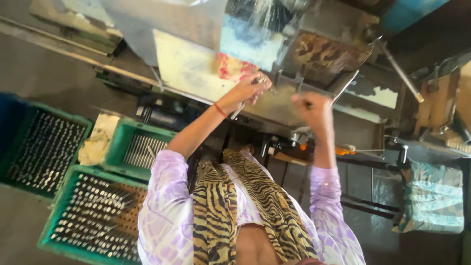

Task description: The person repeatedly picks up small metal rods from a green crate, holds them against a rotating grinding wheel, and places the finished rods into a second green crate. The process is repeated continuously throughout the clip.

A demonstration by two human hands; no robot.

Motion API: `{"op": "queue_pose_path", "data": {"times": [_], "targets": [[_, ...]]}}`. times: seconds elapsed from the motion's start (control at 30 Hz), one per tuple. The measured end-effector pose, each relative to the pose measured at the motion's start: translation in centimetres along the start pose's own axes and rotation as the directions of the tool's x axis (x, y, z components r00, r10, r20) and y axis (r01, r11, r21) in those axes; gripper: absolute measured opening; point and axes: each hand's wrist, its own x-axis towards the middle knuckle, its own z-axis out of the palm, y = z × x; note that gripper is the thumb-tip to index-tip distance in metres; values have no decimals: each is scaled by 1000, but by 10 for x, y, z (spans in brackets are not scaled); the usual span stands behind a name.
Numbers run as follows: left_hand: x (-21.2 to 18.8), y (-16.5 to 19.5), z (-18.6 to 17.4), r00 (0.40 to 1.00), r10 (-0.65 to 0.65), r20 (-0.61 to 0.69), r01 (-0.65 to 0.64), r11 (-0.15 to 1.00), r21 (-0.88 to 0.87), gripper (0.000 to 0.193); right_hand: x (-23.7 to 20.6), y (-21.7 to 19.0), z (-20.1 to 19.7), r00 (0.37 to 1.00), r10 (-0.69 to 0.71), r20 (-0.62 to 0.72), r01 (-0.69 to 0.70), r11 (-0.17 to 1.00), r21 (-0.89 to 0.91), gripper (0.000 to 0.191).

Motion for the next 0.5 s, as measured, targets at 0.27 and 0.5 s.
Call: {"op": "queue_pose_path", "data": {"times": [0.27, 0.5], "targets": [[192, 69, -9, 930, 73, -362, -189, 936, -297, 22, 68, 172, -187, 824, 134, -551, -428, 785, -448, 32], [263, 111, -32, 645, -50, -763, -184, 959, -218, 29, 54, 224, -220, 769, 352, -533, -627, 575, -525, 44]]}}
